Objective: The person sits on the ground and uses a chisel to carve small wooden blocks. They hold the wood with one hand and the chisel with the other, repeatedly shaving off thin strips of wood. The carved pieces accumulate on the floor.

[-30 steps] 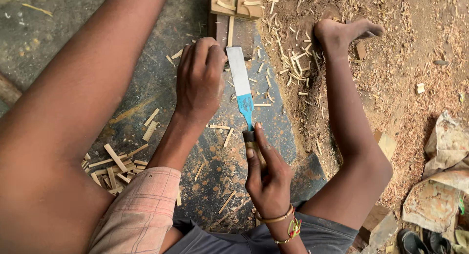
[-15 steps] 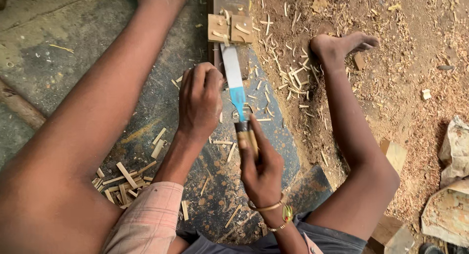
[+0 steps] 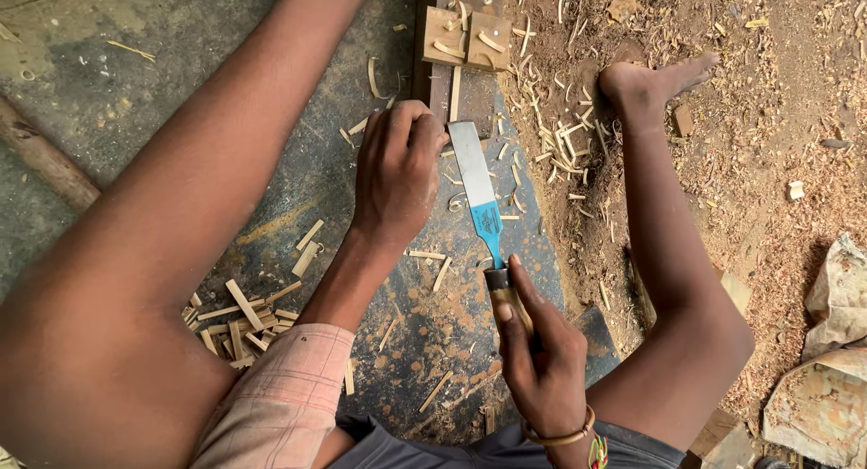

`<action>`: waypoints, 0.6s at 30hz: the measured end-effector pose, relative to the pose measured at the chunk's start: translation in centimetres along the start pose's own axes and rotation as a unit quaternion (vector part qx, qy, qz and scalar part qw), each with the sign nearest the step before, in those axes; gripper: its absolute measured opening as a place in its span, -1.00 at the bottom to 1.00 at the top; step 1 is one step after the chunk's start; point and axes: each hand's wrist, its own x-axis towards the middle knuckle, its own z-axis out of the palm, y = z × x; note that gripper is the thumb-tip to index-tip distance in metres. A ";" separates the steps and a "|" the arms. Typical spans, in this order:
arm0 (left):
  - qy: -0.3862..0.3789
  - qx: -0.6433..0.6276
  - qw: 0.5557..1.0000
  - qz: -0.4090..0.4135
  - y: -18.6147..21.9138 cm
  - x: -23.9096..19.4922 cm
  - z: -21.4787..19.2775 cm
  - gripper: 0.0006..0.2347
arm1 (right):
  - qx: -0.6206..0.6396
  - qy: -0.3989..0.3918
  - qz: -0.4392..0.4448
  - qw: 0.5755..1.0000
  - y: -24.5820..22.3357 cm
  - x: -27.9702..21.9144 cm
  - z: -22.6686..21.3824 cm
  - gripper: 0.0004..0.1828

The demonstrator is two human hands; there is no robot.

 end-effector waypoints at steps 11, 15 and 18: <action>-0.008 -0.011 1.000 0.003 -0.9 -0.6 1.0 -0.85 | -0.058 0.050 -0.057 0.995 -0.7 1.2 2.6 -0.48; 0.007 -0.014 1.000 0.001 -0.4 -0.2 0.8 -0.86 | -0.042 0.066 -0.052 0.996 -1.7 2.0 3.5 -0.49; 0.007 -0.020 1.000 0.000 -0.7 0.0 0.5 -0.86 | -0.033 0.066 -0.095 0.993 -1.9 2.3 3.8 -0.48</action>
